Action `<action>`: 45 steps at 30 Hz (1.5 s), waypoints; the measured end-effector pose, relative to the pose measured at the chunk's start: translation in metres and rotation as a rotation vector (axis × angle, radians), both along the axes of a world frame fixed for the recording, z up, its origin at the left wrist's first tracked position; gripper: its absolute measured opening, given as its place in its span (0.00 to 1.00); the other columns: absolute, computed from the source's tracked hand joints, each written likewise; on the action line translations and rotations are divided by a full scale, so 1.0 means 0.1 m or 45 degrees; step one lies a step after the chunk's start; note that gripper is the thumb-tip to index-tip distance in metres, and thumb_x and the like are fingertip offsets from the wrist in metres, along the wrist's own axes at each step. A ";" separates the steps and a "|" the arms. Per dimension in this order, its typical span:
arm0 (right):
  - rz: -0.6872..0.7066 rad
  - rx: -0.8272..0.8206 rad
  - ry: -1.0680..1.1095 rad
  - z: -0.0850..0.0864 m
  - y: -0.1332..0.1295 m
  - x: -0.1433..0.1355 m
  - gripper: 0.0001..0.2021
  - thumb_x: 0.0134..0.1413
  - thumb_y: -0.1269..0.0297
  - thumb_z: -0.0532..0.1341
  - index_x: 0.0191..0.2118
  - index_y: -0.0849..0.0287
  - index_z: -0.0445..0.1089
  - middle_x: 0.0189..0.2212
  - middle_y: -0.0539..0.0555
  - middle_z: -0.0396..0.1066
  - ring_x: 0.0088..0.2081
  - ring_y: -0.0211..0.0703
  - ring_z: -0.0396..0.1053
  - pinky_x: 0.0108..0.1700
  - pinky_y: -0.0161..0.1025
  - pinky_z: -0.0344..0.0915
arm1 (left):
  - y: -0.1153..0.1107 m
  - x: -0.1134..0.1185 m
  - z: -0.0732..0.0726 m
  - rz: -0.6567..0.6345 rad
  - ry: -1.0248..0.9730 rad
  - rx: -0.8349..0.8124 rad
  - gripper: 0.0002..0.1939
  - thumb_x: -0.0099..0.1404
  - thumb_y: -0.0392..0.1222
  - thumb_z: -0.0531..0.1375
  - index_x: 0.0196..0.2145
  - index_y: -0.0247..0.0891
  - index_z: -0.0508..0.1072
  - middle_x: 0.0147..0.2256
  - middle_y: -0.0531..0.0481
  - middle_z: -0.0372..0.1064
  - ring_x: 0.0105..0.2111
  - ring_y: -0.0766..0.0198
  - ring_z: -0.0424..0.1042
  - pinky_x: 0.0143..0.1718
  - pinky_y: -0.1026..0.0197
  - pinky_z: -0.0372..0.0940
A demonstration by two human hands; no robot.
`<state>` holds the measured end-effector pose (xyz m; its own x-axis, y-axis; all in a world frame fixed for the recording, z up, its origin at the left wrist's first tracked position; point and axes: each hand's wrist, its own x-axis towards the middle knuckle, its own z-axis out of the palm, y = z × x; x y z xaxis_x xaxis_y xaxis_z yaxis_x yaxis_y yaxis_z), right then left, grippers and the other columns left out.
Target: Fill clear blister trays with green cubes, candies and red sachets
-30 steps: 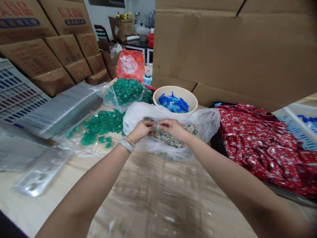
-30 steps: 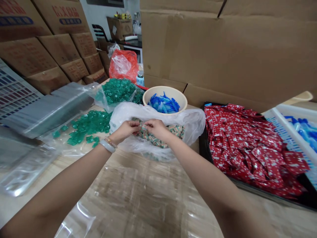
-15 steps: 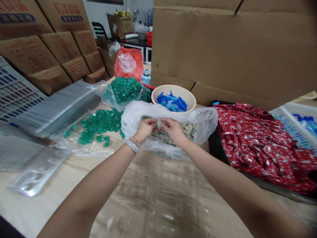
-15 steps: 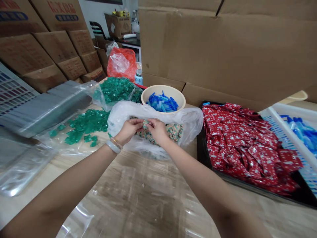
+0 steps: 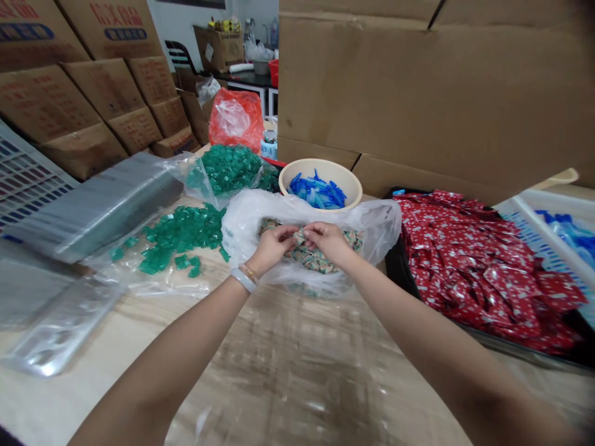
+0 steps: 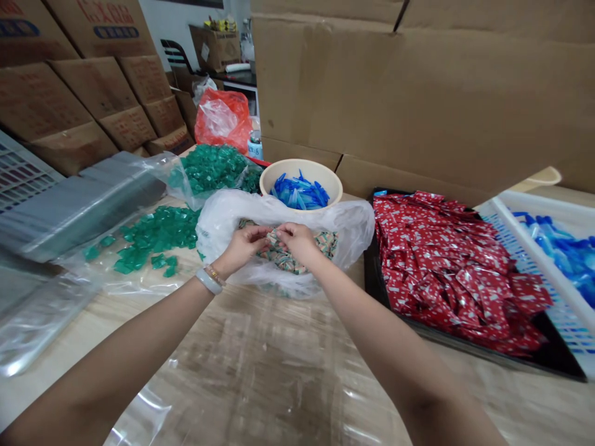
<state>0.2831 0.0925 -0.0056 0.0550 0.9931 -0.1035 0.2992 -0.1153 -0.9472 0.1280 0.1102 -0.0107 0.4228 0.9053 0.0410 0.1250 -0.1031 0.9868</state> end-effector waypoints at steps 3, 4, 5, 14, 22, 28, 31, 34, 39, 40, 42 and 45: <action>0.058 0.032 -0.146 0.03 0.01 0.01 0.07 0.48 0.66 0.53 0.29 0.60 0.68 0.16 0.47 0.62 0.20 0.35 0.62 0.24 0.33 0.61 | -0.01 0.00 0.01 0.026 0.120 0.235 0.13 0.53 0.34 0.57 0.38 0.33 0.74 0.38 0.44 0.72 0.36 0.61 0.70 0.39 0.59 0.66; 0.083 0.076 -0.228 0.05 0.01 0.01 0.07 0.49 0.67 0.53 0.29 0.60 0.68 0.16 0.47 0.63 0.20 0.35 0.62 0.25 0.33 0.60 | -0.01 0.01 0.02 0.035 0.155 0.304 0.13 0.53 0.33 0.57 0.37 0.34 0.74 0.38 0.45 0.72 0.37 0.60 0.69 0.41 0.58 0.65; 0.107 0.134 -0.319 0.07 0.00 0.01 0.07 0.49 0.67 0.53 0.28 0.60 0.68 0.17 0.48 0.63 0.20 0.35 0.62 0.26 0.32 0.60 | -0.01 0.01 0.02 0.050 0.182 0.352 0.13 0.53 0.33 0.58 0.38 0.34 0.74 0.38 0.45 0.72 0.38 0.60 0.69 0.42 0.58 0.64; 0.219 0.355 -0.668 0.13 -0.08 -0.01 0.07 0.47 0.65 0.57 0.30 0.63 0.69 0.24 0.50 0.66 0.27 0.34 0.60 0.29 0.31 0.55 | -0.04 0.08 0.04 0.118 0.259 0.400 0.13 0.54 0.32 0.57 0.38 0.33 0.74 0.36 0.44 0.73 0.36 0.60 0.70 0.41 0.57 0.64; 0.197 0.371 -0.925 0.38 -0.33 0.16 0.07 0.46 0.70 0.58 0.32 0.64 0.71 0.24 0.52 0.66 0.26 0.35 0.60 0.31 0.32 0.56 | -0.27 0.16 0.25 0.070 0.362 0.370 0.18 0.53 0.30 0.55 0.43 0.31 0.71 0.43 0.43 0.69 0.43 0.59 0.68 0.45 0.59 0.62; 0.366 0.167 -0.778 0.40 -1.29 0.59 0.07 0.47 0.67 0.57 0.32 0.60 0.71 0.24 0.51 0.67 0.26 0.36 0.62 0.29 0.33 0.59 | -1.20 0.17 0.27 -0.326 0.373 0.405 0.12 0.56 0.32 0.52 0.37 0.36 0.70 0.36 0.47 0.68 0.36 0.63 0.67 0.39 0.62 0.63; 0.468 0.105 -0.853 0.16 -1.61 0.65 0.06 0.49 0.69 0.56 0.30 0.60 0.71 0.27 0.53 0.66 0.30 0.38 0.64 0.33 0.34 0.61 | -1.51 0.27 0.05 -0.489 0.436 0.312 0.12 0.54 0.28 0.50 0.33 0.35 0.69 0.33 0.47 0.68 0.35 0.63 0.66 0.39 0.62 0.62; 0.544 0.097 -1.096 -0.01 -1.69 0.60 0.07 0.50 0.70 0.55 0.30 0.61 0.71 0.29 0.55 0.65 0.34 0.40 0.64 0.38 0.36 0.60 | -1.57 0.33 -0.13 -0.472 0.515 0.335 0.13 0.51 0.26 0.49 0.32 0.35 0.68 0.32 0.48 0.66 0.35 0.63 0.65 0.39 0.61 0.61; 0.564 0.076 -1.367 0.03 -1.64 0.52 0.09 0.50 0.71 0.56 0.38 0.62 0.66 0.34 0.57 0.66 0.39 0.44 0.64 0.41 0.38 0.59 | -1.53 0.30 -0.13 -0.535 0.625 0.388 0.13 0.51 0.27 0.49 0.33 0.35 0.67 0.33 0.47 0.65 0.35 0.63 0.65 0.38 0.61 0.61; 0.550 0.073 -1.364 0.05 -1.63 0.52 0.10 0.49 0.70 0.56 0.40 0.63 0.65 0.35 0.58 0.67 0.40 0.44 0.64 0.41 0.38 0.60 | -1.52 0.30 -0.11 -0.543 0.653 0.407 0.13 0.52 0.27 0.49 0.34 0.35 0.68 0.34 0.46 0.65 0.35 0.62 0.65 0.39 0.61 0.61; 0.542 0.067 -1.330 0.07 -1.60 0.54 0.12 0.48 0.69 0.58 0.41 0.63 0.64 0.36 0.58 0.66 0.40 0.44 0.64 0.40 0.37 0.60 | -1.51 0.33 -0.05 -0.567 0.722 0.460 0.13 0.55 0.29 0.48 0.36 0.35 0.69 0.37 0.45 0.64 0.37 0.62 0.65 0.41 0.61 0.61; 0.550 0.075 -1.318 0.07 -1.60 0.55 0.08 0.49 0.69 0.57 0.37 0.63 0.65 0.36 0.57 0.67 0.40 0.43 0.64 0.41 0.36 0.60 | -1.52 0.40 0.02 -0.589 0.870 0.528 0.14 0.57 0.33 0.47 0.39 0.35 0.69 0.39 0.43 0.63 0.37 0.61 0.66 0.41 0.60 0.61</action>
